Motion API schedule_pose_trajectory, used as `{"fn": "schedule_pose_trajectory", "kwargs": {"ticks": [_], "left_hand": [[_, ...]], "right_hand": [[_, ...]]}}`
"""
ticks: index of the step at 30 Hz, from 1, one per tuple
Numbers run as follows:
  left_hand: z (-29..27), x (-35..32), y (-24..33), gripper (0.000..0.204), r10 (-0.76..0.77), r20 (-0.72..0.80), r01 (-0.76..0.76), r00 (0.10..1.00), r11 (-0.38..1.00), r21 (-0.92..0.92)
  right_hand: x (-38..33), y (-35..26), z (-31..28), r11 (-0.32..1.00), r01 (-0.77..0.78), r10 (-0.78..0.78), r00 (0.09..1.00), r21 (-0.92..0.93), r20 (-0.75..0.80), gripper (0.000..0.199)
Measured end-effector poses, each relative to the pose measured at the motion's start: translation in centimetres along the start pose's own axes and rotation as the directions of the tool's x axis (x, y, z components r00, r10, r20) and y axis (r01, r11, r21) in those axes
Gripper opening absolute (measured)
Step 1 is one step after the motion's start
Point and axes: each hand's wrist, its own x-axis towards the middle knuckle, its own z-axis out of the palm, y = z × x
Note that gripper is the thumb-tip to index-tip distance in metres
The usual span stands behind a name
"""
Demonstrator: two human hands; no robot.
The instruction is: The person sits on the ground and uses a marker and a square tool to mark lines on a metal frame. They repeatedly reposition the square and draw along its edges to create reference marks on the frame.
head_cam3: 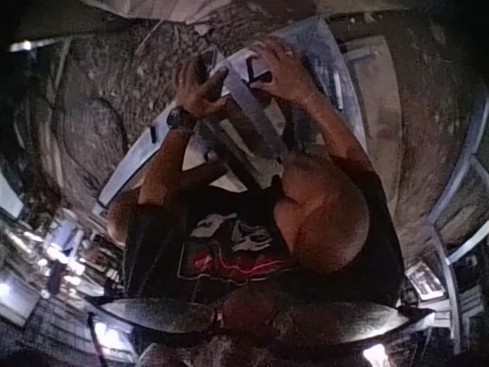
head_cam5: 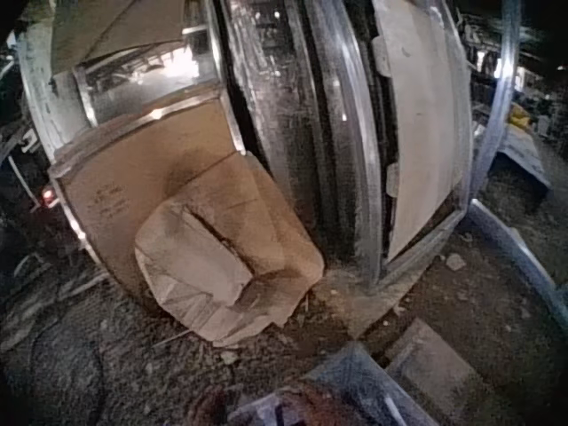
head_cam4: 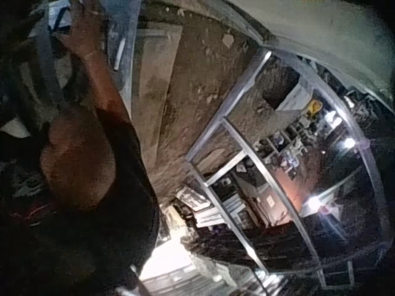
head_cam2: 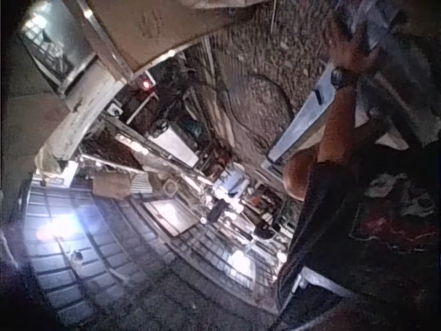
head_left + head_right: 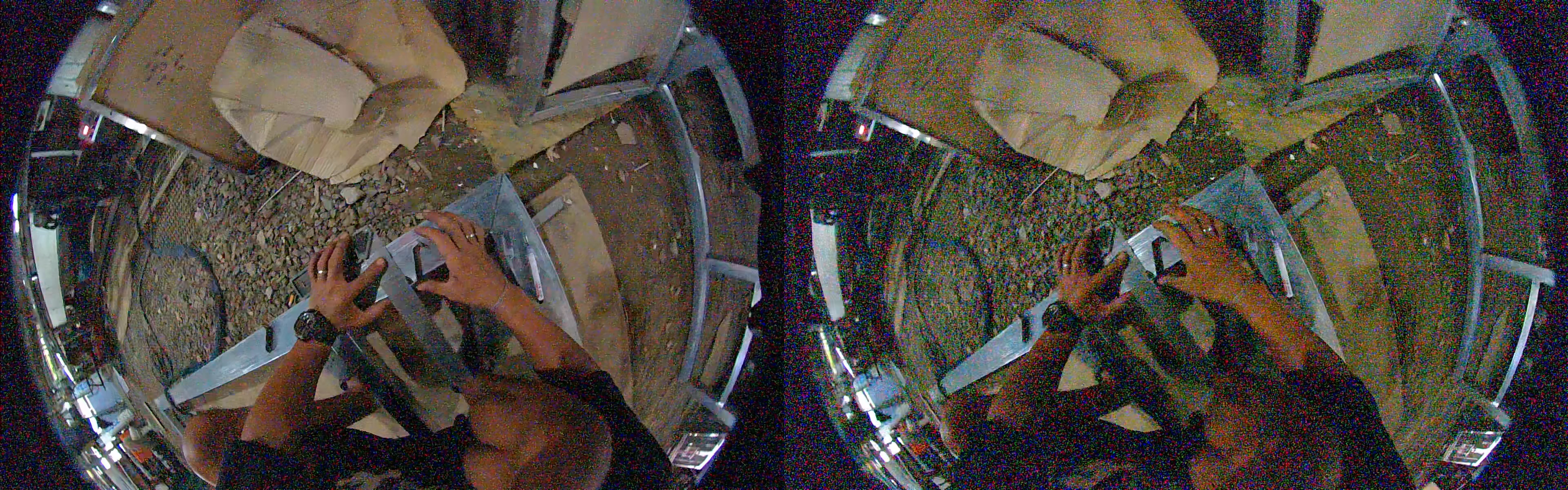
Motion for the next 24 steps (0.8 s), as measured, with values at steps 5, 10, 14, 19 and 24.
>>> {"fn": "schedule_pose_trajectory", "kwargs": {"ticks": [5, 10, 14, 19, 24], "left_hand": [[0.1, -0.2, -0.4, 0.077, 0.036, -0.049, -0.037, 0.998, 0.999, -0.022], [0.1, -0.5, -0.2, 0.077, -0.009, -0.013, 0.008, 1.000, 0.999, -0.035], [-0.2, -0.2, -0.1, 0.079, 0.035, -0.033, -0.034, 0.999, 0.999, 0.019], [-0.2, -0.6, -0.3, 0.081, 0.006, 0.020, -0.006, 1.000, 1.000, 0.003], [0.0, -0.6, -0.7, 0.081, 0.030, -0.003, -0.030, 1.000, 1.000, -0.003]], "right_hand": [[-0.8, 0.2, -0.5, 0.993, -0.036, 0.034, 0.999, 0.113, 0.020, 0.094], [-2.0, -0.3, -0.2, 0.980, 0.019, 0.020, 0.981, 0.199, -0.194, 0.082], [-3.7, -1.5, -1.0, 0.978, -0.026, 0.096, 0.938, 0.208, -0.334, 0.065], [-6.6, -1.8, -2.7, 0.936, -0.289, 0.352, 0.753, 0.202, -0.555, 0.040], [-9.9, -0.1, -4.0, 0.811, -0.567, 0.521, 0.586, 0.145, -0.621, 0.032]]}}
